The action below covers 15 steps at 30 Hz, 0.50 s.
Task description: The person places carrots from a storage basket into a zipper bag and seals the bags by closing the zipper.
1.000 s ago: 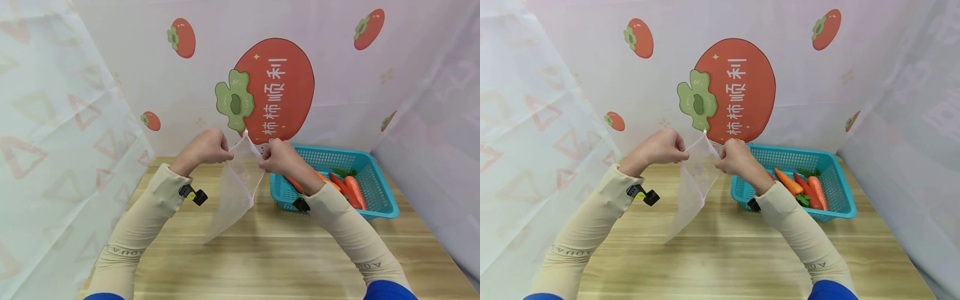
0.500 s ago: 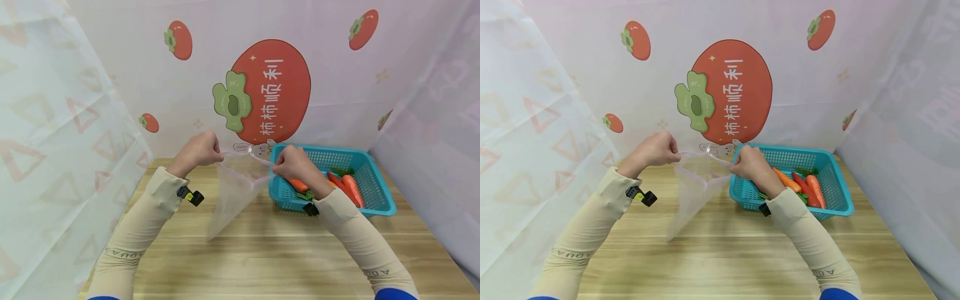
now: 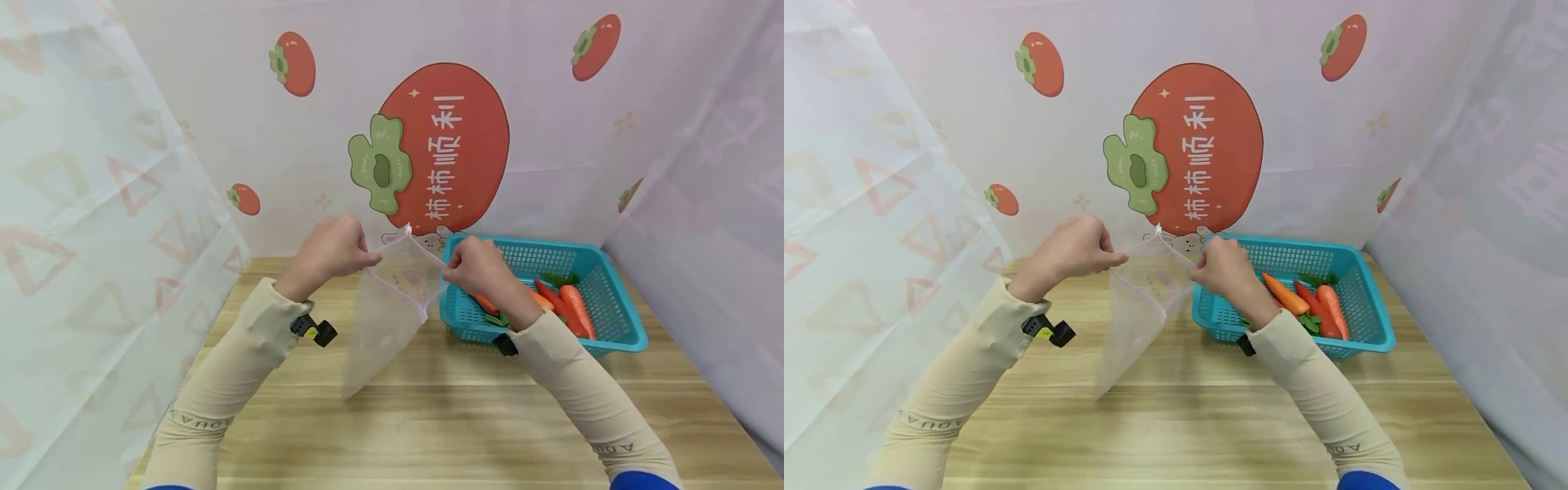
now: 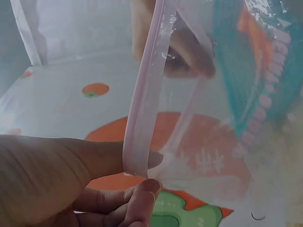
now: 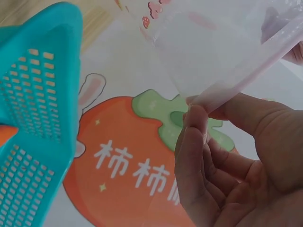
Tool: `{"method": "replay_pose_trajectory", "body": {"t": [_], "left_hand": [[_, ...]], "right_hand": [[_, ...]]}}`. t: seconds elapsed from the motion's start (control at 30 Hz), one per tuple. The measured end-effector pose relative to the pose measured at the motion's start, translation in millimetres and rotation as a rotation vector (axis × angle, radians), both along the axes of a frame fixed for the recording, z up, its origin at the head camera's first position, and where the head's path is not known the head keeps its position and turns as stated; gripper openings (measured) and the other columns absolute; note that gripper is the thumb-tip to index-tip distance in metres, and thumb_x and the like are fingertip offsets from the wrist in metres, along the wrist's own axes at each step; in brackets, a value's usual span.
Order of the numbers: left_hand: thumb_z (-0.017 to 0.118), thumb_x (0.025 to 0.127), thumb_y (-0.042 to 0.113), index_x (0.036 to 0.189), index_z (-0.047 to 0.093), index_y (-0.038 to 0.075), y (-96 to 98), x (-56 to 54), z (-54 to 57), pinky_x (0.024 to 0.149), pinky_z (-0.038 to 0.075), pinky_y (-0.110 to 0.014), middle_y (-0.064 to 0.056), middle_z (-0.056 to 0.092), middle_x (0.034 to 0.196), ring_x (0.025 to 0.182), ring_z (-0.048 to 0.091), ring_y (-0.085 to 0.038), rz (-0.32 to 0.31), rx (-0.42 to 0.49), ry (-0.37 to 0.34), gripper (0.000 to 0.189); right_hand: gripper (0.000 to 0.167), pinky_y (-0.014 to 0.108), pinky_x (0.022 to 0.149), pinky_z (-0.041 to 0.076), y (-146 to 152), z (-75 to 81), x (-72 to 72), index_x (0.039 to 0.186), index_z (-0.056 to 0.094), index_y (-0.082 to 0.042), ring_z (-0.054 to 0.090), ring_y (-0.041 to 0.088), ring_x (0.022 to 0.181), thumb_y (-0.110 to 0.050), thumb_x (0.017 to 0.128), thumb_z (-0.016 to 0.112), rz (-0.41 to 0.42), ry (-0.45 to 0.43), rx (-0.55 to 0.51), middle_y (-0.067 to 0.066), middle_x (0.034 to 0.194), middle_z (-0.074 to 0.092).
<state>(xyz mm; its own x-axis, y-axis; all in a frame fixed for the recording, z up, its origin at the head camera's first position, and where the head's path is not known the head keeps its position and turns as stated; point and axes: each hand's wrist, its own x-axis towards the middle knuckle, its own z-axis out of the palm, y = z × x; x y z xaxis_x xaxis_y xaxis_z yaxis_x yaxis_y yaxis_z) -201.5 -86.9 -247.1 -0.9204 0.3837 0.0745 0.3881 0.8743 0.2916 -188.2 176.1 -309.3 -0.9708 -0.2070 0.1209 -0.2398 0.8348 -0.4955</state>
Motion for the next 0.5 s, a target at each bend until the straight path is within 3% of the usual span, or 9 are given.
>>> {"method": "replay_pose_trajectory", "body": {"t": [0.1, 0.23, 0.5], "left_hand": [[0.071, 0.086, 0.025, 0.041, 0.042, 0.02, 6.5, 7.3, 1.9, 0.051, 0.027, -0.027, 0.01, 0.032, 0.043, 0.05, 0.033, -0.009, -0.017, 0.003, 0.022, 0.053], [0.07, 0.085, 0.021, 0.044, 0.052, 0.018, 13.2, 12.2, 3.4, 0.051, 0.031, -0.027, 0.009, 0.04, 0.044, 0.054, 0.042, -0.012, -0.006, 0.01, 0.038, 0.045], [0.072, 0.085, 0.017, 0.049, 0.06, 0.015, 17.5, 7.1, -4.7, 0.053, 0.037, -0.028, 0.007, 0.048, 0.047, 0.059, 0.05, -0.015, 0.008, 0.029, 0.048, 0.039]], "right_hand": [[0.045, 0.028, 0.049, 0.027, -6.1, 3.4, 0.8, 0.05, 0.048, -0.017, 0.031, 0.012, 0.044, -0.01, 0.089, 0.069, 0.015, 0.033, -0.017, -0.005, 0.049, 0.034], [0.034, 0.028, 0.048, 0.03, -16.3, 9.5, 4.7, 0.054, 0.06, -0.015, 0.04, 0.014, 0.045, -0.012, 0.087, 0.07, 0.024, 0.089, -0.052, -0.004, 0.05, 0.045], [0.02, 0.029, 0.052, 0.043, -35.5, 17.9, 15.3, 0.067, 0.07, -0.013, 0.054, 0.018, 0.055, -0.013, 0.086, 0.074, 0.069, 0.137, -0.074, 0.002, 0.065, 0.064]]}}
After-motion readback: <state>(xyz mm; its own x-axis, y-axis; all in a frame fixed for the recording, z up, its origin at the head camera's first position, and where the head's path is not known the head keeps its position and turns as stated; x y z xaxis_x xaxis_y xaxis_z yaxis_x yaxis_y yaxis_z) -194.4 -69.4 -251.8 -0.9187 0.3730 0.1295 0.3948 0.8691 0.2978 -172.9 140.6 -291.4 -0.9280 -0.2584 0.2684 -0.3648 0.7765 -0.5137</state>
